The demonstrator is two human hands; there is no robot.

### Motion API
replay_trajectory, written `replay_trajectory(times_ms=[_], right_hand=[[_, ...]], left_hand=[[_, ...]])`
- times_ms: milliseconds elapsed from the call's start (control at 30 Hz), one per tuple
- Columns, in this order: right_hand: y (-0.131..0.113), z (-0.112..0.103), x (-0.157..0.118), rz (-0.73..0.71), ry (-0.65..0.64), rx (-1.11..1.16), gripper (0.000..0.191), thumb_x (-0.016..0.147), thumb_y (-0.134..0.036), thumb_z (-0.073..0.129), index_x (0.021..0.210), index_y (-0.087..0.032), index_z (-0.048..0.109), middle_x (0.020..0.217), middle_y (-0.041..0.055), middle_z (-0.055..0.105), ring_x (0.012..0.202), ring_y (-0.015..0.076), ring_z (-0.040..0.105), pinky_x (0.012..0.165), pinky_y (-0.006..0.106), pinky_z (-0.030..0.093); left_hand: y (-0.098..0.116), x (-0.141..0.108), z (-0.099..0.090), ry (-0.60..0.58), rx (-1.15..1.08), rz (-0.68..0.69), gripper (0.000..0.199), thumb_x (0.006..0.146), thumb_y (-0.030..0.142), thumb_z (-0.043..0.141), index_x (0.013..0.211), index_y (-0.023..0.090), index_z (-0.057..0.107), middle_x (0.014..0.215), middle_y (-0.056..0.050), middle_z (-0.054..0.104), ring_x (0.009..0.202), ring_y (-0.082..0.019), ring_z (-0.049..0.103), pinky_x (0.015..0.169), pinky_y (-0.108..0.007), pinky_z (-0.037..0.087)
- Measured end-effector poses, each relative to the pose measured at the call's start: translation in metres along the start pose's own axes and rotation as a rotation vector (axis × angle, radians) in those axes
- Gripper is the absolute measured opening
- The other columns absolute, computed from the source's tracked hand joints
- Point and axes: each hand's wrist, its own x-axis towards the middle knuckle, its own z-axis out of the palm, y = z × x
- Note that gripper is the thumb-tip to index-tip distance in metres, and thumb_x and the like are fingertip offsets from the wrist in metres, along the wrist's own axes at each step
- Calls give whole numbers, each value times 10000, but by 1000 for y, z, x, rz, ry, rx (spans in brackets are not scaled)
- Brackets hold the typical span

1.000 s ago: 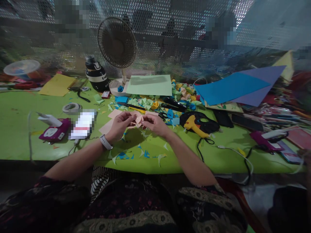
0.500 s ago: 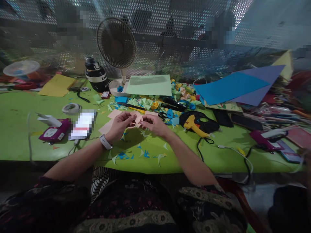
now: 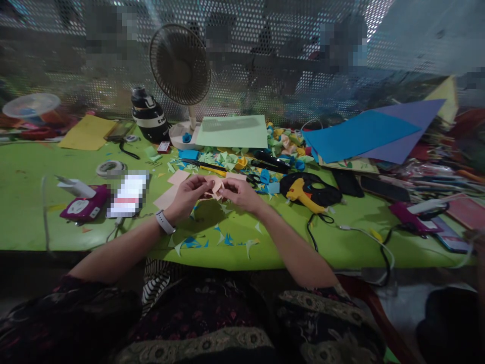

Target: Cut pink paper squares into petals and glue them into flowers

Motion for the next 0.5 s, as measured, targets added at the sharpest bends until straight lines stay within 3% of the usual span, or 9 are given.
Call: replay_trajectory(times_ms=[500], right_hand=[[-5, -2, -1, -10, -36, 4, 224, 802, -355, 653, 928, -171, 677, 853, 43, 718, 730, 154, 658, 742, 328, 544]], left_hand=[[6, 0, 1, 29, -55, -46, 400, 634, 440, 869, 803, 156, 644, 752, 11, 654, 639, -83, 609, 615, -213, 506]])
